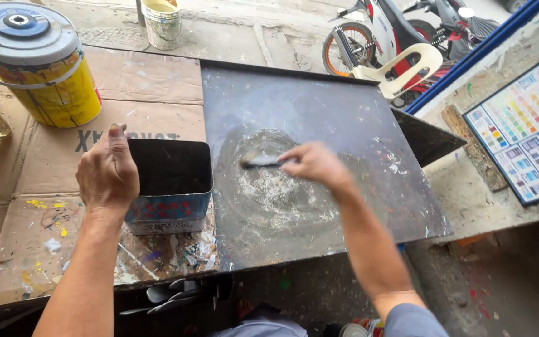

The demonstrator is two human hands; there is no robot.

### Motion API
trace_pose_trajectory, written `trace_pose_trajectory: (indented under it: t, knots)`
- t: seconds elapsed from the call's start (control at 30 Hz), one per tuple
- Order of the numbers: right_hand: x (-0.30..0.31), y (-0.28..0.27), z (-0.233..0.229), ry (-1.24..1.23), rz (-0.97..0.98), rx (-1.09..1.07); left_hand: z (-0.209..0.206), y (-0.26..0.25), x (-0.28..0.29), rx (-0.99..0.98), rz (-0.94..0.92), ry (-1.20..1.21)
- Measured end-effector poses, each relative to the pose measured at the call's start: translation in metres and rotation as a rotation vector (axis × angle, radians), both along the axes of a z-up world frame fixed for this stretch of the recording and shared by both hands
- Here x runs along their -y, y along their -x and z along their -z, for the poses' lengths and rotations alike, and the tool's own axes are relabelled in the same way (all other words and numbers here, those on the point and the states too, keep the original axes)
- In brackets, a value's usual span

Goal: Using a metal spatula to scrape dried paint and residue off a metal work surface in a paint shop.

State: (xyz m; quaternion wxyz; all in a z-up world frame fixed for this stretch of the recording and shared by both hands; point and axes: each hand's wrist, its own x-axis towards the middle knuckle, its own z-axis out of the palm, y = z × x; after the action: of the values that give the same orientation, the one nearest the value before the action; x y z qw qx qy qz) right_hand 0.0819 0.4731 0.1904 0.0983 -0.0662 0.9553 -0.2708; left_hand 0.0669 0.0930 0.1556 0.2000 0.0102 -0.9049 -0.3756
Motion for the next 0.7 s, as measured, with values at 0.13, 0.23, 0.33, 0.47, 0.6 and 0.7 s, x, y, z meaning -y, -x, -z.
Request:
trace_pose_trajectory:
  t: [0.13, 0.23, 0.33, 0.47, 0.6, 0.7]
  knots:
    - [0.059, 0.026, 0.076, -0.119, 0.243, 0.457, -0.002, 0.003, 0.000, -0.022, 0.000, -0.051]
    - [0.052, 0.086, 0.178, -0.429, -0.079, 0.134, 0.002, 0.006, 0.000, -0.009, -0.026, -0.045]
    - [0.059, 0.136, 0.183, -0.347, -0.038, 0.149, 0.004, 0.005, 0.001, -0.011, -0.064, 0.016]
    - [0.054, 0.171, 0.183, -0.417, 0.051, 0.125, -0.004, 0.000, -0.002, -0.013, -0.026, -0.018]
    - [0.038, 0.097, 0.169, -0.439, -0.176, 0.167, -0.002, -0.001, 0.000, -0.015, -0.024, -0.006]
    - [0.023, 0.036, 0.115, -0.530, -0.220, 0.438, -0.001, 0.002, 0.001, -0.015, -0.026, -0.032]
